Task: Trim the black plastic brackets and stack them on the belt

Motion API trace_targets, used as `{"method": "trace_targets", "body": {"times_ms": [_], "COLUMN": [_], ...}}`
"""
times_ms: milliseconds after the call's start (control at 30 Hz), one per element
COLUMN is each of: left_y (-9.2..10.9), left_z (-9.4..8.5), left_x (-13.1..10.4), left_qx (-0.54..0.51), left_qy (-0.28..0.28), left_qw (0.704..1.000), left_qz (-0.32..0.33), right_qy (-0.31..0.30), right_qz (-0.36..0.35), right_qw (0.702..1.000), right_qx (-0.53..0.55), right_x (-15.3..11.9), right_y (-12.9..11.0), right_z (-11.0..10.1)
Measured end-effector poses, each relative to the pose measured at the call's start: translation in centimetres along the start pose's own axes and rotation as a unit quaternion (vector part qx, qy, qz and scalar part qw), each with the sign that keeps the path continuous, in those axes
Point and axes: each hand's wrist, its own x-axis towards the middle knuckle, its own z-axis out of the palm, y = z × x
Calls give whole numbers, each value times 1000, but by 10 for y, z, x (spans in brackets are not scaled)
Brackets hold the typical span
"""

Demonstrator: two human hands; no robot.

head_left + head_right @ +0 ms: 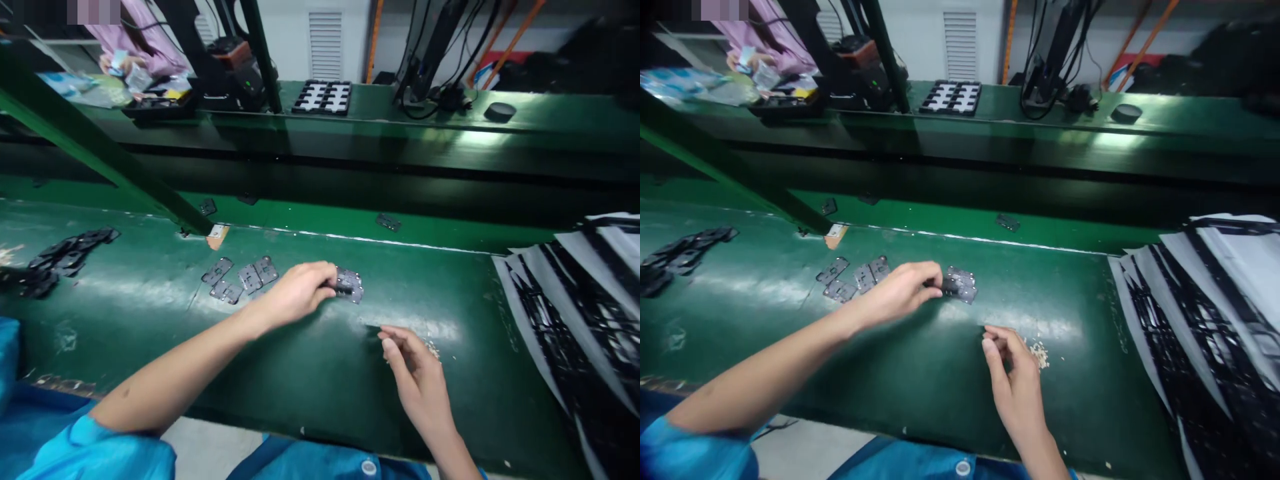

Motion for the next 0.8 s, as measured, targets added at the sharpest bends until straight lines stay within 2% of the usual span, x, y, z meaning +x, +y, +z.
{"method": "trace_targets", "body": {"times_ms": [100, 133, 200, 267, 333, 367, 467, 533, 600, 700, 800], "left_y": [41, 50, 63, 70, 75, 79, 89, 95, 98, 100, 102], "left_z": [17, 22, 29, 30, 29, 30, 35, 38, 39, 37, 41], "left_x": [-18, -23, -31, -38, -41, -42, -40, -37, -33, -26, -18], "left_qx": [40, 51, 41, -35, -157, -225, -405, -478, -491, -441, -434], "left_qy": [88, 122, 157, 134, 75, 33, -85, -116, -115, -126, -108], "left_qw": [973, 958, 946, 960, 974, 969, 910, 870, 863, 889, 893], "left_qz": [210, 256, 282, 241, 149, 99, -12, -37, -34, -15, -54], "right_qy": [-66, -83, -74, -14, 37, 46, 42, 44, 43, 27, 12], "right_qz": [54, 63, 62, 34, -9, -32, -84, -94, -94, -101, -83], "right_qw": [981, 972, 968, 979, 988, 990, 991, 991, 992, 994, 996], "right_qx": [173, 212, 233, 199, 152, 131, 96, 90, 80, 45, 19], "right_x": [3, 3, 0, -6, -14, -18, -25, -25, -23, -18, -16], "right_y": [-16, -22, -32, -39, -40, -40, -35, -34, -34, -36, -35], "right_z": [-3, -5, -9, -14, -18, -19, -22, -27, -34, -43, -41]}}
